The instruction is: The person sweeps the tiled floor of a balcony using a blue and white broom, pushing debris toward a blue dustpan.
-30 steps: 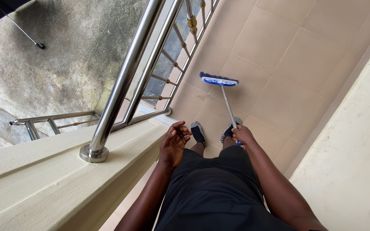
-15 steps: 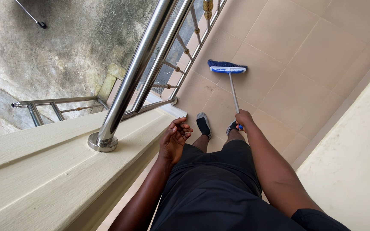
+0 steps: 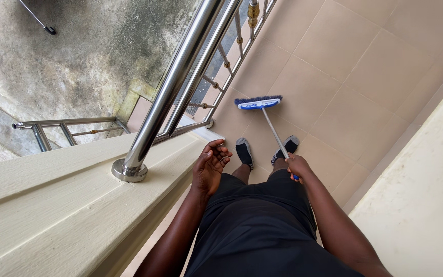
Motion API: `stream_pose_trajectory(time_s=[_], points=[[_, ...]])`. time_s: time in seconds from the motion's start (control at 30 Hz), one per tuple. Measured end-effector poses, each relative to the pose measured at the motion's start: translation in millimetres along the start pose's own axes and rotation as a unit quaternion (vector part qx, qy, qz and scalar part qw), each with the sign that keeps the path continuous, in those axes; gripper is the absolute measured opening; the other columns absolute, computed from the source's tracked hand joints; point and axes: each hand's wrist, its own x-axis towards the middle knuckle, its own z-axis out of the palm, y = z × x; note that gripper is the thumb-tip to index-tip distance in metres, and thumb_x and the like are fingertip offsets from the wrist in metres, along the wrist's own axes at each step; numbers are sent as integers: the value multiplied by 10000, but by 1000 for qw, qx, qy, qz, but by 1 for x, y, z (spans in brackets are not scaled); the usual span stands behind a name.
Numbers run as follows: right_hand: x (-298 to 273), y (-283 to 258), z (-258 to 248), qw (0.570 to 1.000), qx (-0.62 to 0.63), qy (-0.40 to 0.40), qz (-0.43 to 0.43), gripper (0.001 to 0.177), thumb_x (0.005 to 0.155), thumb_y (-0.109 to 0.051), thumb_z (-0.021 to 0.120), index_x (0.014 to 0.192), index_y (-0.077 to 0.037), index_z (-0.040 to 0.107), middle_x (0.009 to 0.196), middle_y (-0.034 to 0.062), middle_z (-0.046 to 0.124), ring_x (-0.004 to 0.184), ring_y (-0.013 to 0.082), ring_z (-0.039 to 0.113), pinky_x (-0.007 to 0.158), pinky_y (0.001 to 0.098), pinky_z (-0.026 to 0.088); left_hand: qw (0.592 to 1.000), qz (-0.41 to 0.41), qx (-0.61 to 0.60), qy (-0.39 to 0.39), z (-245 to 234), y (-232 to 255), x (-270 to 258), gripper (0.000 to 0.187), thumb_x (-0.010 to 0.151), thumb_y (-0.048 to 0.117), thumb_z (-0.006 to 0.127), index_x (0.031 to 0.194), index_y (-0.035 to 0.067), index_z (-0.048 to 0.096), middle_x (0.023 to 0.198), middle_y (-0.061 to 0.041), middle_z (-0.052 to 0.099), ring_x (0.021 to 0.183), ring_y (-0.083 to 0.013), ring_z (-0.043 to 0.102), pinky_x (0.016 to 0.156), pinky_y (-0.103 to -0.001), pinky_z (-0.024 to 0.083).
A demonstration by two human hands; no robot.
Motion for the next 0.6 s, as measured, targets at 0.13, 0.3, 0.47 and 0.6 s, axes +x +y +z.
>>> stream_pose_trajectory(time_s=[0.13,0.3,0.47,0.6], points=[[35,-43,4,999,4,31,-40,510,995,-214,432,1504,-229,449,671,85,558,393,189,493,355,364,388,1000,7,-6,16,-5,-2,-6,480,958,341,581,1331,39,578,1096,-86,643,1083,-220,632,964,-362,490],[72,-88,11,998,34,22,-49,502,1006,-208,452,1502,-181,528,692,81,568,413,165,481,367,333,372,999,20,-5,31,-11,-3,-20,506,958,346,594,1347,23,578,1093,-93,639,1073,-219,626,957,-363,483],[83,-109,22,999,-29,21,-36,534,1005,-201,437,1538,-235,436,706,91,571,427,172,484,388,335,383,997,29,-16,66,-14,-6,-32,513,939,349,593,1343,34,574,1091,-89,640,1075,-221,627,957,-362,484],[76,-88,25,989,-149,-1,-14,501,1000,-142,383,1483,-188,508,709,126,574,435,200,494,388,366,390,994,49,-41,85,-13,-15,-40,514,946,337,593,1354,24,575,1097,-97,638,1085,-231,622,967,-360,477]])
